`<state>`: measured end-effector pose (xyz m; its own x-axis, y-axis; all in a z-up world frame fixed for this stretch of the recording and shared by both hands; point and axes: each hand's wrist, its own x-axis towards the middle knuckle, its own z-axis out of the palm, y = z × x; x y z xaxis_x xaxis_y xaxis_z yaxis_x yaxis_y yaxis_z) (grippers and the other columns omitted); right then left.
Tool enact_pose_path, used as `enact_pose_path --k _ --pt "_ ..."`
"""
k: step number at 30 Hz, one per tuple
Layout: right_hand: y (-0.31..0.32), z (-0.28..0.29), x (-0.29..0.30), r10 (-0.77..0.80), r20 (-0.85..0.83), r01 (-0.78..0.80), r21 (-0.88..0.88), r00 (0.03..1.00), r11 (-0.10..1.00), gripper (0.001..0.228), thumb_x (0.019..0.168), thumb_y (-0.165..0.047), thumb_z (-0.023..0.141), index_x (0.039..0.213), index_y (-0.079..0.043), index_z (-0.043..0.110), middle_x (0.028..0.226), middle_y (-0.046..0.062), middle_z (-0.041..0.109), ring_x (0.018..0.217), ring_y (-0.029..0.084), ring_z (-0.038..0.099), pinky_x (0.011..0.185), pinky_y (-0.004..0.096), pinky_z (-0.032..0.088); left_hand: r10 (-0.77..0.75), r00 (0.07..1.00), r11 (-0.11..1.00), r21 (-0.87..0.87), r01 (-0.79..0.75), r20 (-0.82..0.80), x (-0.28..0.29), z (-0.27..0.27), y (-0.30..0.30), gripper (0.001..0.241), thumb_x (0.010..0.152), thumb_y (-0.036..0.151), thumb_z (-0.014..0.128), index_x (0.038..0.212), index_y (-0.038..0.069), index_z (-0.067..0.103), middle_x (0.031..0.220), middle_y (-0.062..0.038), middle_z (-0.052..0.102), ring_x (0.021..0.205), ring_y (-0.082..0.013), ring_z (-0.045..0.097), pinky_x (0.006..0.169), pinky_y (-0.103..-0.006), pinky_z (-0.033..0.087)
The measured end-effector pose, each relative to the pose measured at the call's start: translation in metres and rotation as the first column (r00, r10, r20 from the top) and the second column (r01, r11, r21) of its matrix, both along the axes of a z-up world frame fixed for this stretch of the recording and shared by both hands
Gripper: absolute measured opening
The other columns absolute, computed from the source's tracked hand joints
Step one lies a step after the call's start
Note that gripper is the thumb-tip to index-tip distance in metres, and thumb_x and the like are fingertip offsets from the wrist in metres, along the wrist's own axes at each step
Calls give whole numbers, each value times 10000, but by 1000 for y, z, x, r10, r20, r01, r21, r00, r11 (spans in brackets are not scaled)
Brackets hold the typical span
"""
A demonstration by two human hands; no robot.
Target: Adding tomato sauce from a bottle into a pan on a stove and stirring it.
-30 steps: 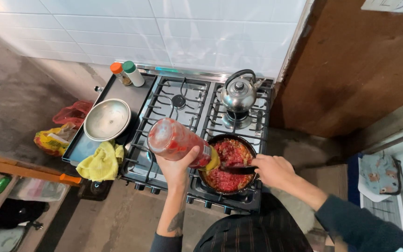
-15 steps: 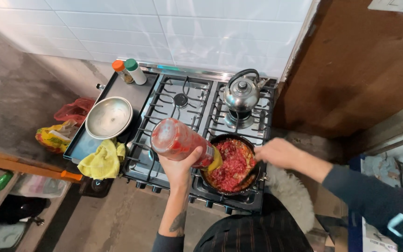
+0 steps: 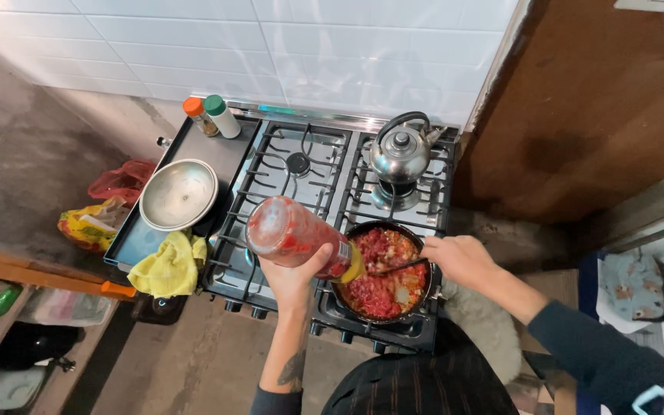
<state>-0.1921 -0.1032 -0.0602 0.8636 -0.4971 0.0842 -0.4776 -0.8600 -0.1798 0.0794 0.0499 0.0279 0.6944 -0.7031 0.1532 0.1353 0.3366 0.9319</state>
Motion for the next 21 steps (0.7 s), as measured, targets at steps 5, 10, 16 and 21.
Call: enact_pose_path --k 5,10,16,21 --pt "-15 -22 3 -182 98 186 -35 978 982 134 796 -89 645 896 -160 702 915 48 639 776 327 685 636 473 533 -9 999 1000 17 8 51 -1 -16 -7 864 599 59 945 1359 16 536 1271 -93 644 1168 -225 654 1054 -406 537" --pt "-1 -25 5 -256 -5 256 87 967 963 63 817 -155 664 870 -171 695 883 47 639 768 338 686 637 506 526 -35 992 999 36 31 122 -16 -15 -11 920 586 84 951 1387 14 503 1306 -92 627 1194 -215 643 1070 -401 527" --pt "3 -23 -6 -330 -72 336 79 941 939 75 838 -208 668 903 -178 690 908 53 634 762 356 689 613 525 524 -83 950 995 -30 97 302 -50 -17 -12 1076 572 173 949 1478 13 392 1362 -113 612 1265 -232 618 1133 -396 487" --pt "6 -37 -8 -334 -19 335 50 942 941 49 831 -204 661 848 -162 680 887 75 635 742 341 696 605 513 535 -138 962 987 -44 153 237 -66 -50 -17 1085 582 193 940 1479 -2 361 1410 -133 584 1312 -238 592 1157 -397 455"
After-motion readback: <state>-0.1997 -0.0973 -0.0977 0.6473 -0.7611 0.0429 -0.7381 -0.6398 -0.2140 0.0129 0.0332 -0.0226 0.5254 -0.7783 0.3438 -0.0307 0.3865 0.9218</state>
